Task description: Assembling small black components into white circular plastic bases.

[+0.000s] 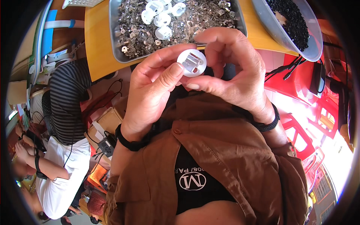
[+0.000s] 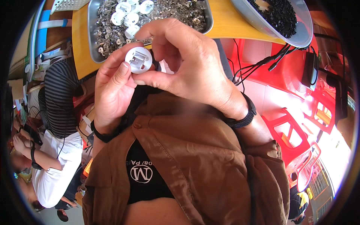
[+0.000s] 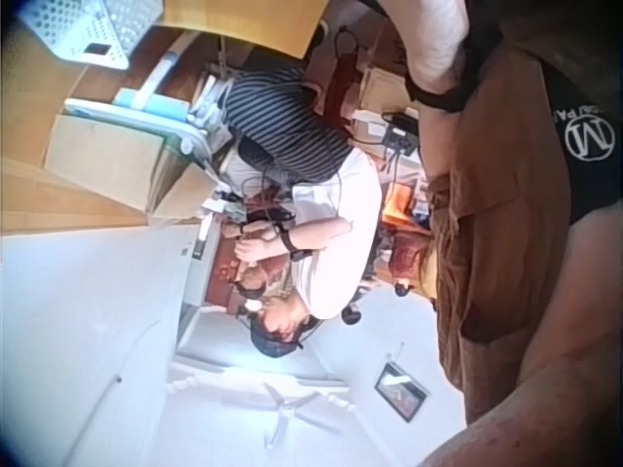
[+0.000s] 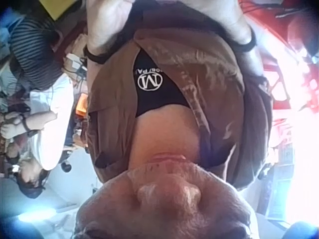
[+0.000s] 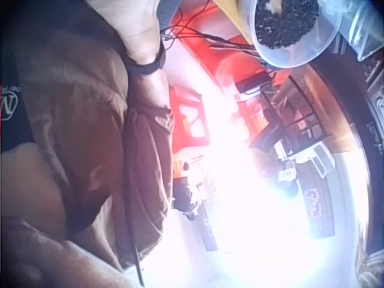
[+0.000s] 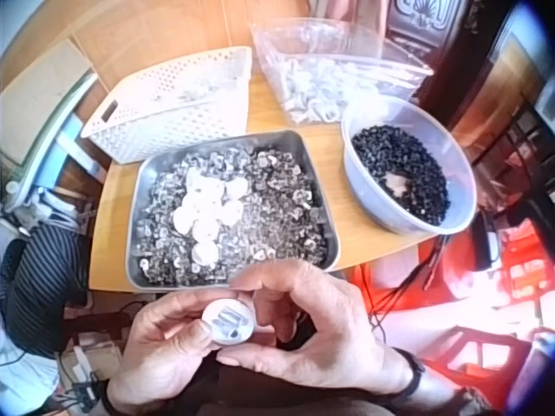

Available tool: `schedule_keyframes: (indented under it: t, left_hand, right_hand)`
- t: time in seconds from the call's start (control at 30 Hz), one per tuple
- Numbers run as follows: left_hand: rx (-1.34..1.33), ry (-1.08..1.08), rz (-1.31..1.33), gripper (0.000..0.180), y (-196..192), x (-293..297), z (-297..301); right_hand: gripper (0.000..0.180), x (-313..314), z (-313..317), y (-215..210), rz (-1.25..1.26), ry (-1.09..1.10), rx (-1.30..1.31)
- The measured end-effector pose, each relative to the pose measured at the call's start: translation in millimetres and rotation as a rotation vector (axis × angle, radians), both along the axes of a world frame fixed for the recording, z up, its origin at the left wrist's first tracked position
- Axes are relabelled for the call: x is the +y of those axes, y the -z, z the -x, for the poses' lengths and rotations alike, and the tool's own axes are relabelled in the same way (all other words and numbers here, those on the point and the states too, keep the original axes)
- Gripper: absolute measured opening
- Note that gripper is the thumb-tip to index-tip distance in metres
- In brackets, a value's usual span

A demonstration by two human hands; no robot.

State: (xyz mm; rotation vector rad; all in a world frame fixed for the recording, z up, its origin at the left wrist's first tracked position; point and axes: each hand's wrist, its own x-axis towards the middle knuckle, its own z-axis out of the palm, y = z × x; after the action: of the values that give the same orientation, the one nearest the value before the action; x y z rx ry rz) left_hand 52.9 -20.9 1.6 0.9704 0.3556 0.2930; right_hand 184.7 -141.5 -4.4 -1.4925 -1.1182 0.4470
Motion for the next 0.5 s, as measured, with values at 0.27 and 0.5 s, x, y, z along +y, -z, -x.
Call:
schedule_keyframes:
  t: [0.27,0.5]
  left_hand:
    - [-0.023,-0.009,-0.015,0.034,-2,3,1]
    - [0.086,-0.010,-0.099,0.027,-10,-2,-6]
  right_hand:
    - [0.042,5,1,-4,-0.048,0.074,-0.182]
    - [0.037,9,3,-1,-0.158,0.127,-0.258]
